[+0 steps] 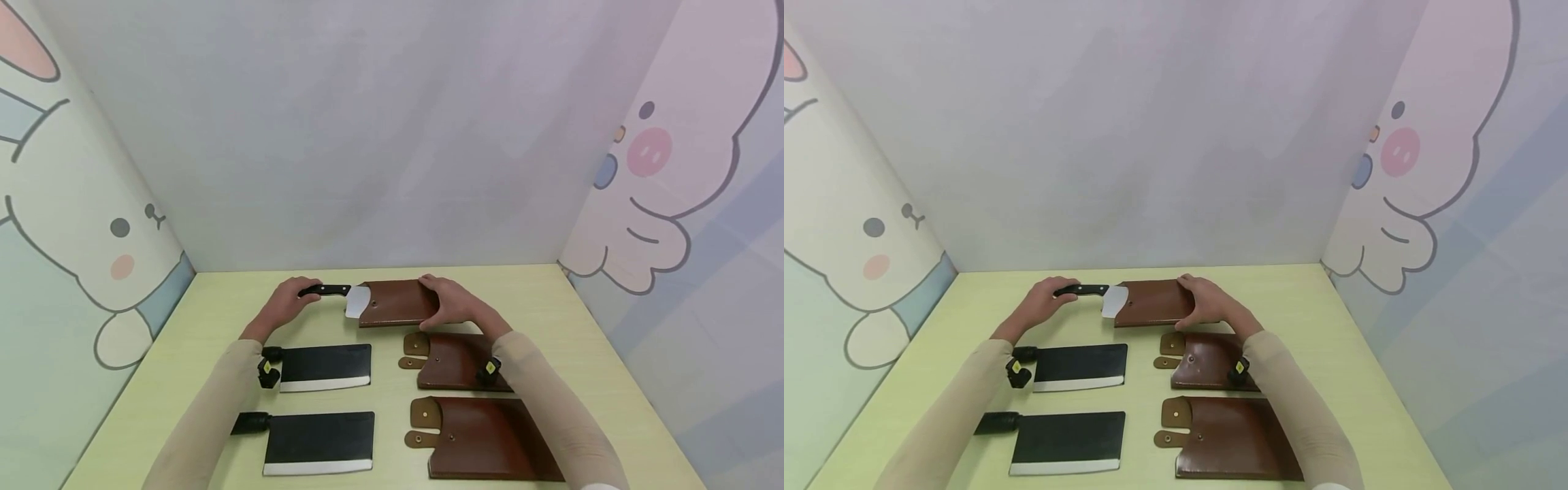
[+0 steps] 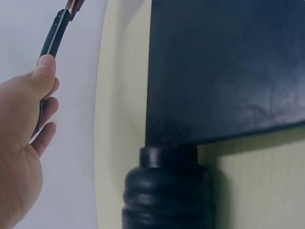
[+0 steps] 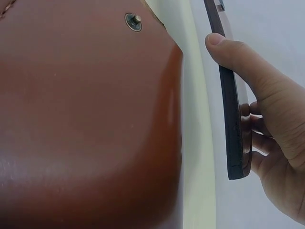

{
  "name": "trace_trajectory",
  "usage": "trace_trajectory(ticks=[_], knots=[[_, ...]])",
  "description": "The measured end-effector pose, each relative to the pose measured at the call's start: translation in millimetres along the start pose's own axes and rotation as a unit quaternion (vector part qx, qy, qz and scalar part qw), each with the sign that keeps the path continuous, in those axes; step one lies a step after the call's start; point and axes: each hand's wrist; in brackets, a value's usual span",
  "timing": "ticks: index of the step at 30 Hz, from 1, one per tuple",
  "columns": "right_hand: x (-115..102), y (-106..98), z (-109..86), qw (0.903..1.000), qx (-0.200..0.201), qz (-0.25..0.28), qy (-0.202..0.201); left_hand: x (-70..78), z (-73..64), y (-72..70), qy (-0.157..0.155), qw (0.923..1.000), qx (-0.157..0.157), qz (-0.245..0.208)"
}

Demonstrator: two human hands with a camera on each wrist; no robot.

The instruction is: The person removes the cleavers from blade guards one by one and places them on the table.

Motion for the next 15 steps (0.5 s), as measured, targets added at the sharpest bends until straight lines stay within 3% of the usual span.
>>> trace_trajectory(ticks=[15], knots=[[5.7,-1.2,-2.4,0.9999,0.017,0.001,0.001,-0.2,-3.3,-5.9,0.006,0.9999,0.011,-0.007]])
Point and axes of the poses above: each hand's wrist, its own z-axis towards the middle knuckle, its own y-axis out of the palm, x = y × z, and after that the axes turned 3 degrees about x, right-handed
